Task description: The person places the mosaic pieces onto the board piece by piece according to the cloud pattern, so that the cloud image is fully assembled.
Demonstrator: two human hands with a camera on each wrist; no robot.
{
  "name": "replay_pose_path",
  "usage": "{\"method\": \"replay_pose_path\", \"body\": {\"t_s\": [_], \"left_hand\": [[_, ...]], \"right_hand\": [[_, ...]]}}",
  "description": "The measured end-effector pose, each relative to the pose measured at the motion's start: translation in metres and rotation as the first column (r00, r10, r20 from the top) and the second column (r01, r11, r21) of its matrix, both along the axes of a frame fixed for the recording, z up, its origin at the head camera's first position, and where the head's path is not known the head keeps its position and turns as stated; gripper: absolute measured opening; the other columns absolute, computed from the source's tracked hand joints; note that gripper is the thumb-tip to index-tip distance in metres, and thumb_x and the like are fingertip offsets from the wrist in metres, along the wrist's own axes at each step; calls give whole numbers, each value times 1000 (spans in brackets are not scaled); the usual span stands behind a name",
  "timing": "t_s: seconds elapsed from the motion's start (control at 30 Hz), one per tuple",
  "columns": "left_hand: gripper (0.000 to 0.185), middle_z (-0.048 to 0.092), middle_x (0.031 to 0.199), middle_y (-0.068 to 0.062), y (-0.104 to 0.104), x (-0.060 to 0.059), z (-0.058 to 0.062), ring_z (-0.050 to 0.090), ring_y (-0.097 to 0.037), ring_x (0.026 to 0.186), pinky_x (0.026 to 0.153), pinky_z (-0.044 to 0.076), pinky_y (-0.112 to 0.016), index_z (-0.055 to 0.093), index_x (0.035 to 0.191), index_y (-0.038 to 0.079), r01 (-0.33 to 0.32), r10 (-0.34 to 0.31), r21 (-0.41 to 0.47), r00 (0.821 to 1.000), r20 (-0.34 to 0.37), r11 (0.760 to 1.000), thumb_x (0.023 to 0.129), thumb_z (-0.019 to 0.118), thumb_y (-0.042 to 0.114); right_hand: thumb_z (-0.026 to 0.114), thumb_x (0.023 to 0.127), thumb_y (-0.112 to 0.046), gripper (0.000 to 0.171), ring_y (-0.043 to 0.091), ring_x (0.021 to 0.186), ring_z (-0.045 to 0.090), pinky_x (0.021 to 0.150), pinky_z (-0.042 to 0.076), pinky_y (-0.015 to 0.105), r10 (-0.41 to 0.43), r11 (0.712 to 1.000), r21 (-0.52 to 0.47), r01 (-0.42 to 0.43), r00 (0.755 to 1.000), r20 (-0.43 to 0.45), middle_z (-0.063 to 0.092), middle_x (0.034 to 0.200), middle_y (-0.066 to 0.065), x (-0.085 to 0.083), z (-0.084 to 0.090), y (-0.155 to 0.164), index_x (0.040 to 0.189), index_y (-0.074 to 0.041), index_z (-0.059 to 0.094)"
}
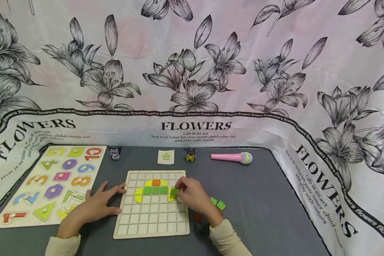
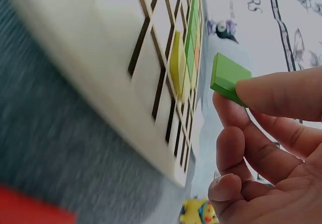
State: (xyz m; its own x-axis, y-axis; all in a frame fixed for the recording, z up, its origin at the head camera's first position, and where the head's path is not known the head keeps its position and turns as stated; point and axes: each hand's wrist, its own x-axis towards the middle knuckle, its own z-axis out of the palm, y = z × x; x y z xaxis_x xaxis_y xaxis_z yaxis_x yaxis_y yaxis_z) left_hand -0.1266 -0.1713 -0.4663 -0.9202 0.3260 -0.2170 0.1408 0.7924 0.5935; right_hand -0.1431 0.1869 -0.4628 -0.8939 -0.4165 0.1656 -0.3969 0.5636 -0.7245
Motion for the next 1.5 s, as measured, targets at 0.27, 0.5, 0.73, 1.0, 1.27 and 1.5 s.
{"method": "replay_pose_path", "body": {"t_s": [0.27,0.5,0.73,1.0,1.27,1.5], "left_hand": [[86,60,152,-11,1,1,3,10,-61,156,108,-5,-89,49,161,12,-1,1,1,1000,5,1000,87,90,28],[85,59,153,-12,2,0,2,9,-61,155,107,-5,-89,50,160,12,-1,1,3,1000,5,1000,87,90,29],[85,58,154,-14,4,-1,0,9,-62,155,108,-6,-89,51,160,13,-5,5,4,1000,-1,1000,86,91,27],[85,58,154,-14,3,-2,1,10,-62,155,108,-5,-89,52,159,13,-8,8,-1,1000,-7,1000,86,91,27],[84,58,154,-14,2,-2,1,10,-62,155,108,-6,-89,52,159,13,-5,5,5,1000,-9,1000,86,91,27],[84,59,153,-13,0,-1,-1,10,-61,155,107,-4,-90,51,160,13,-3,3,-1,1000,-4,1000,87,91,29]], "right_hand": [[66,96,1,11,15,88,60,80,53,36,84,996,5,-84,996,-8,70,95,1,-5,1,-20,101,-7,72],[71,96,1,10,11,82,59,74,52,31,98,994,55,-97,995,-1,65,89,-7,-7,-3,-31,97,-9,73],[73,94,2,11,11,81,58,72,51,30,114,990,82,-112,993,-10,65,87,-6,-7,-7,-34,93,-9,73],[75,92,2,12,14,81,57,73,50,31,168,979,123,-159,983,-66,65,88,-3,-13,-10,-35,89,-9,73],[77,88,6,17,13,78,55,75,49,32,209,965,190,-183,969,-130,64,82,-4,-16,-11,-37,83,-10,72],[75,94,2,16,10,77,54,69,49,29,132,978,174,-118,989,-71,62,85,-7,-10,-6,-28,86,-12,73]]}}
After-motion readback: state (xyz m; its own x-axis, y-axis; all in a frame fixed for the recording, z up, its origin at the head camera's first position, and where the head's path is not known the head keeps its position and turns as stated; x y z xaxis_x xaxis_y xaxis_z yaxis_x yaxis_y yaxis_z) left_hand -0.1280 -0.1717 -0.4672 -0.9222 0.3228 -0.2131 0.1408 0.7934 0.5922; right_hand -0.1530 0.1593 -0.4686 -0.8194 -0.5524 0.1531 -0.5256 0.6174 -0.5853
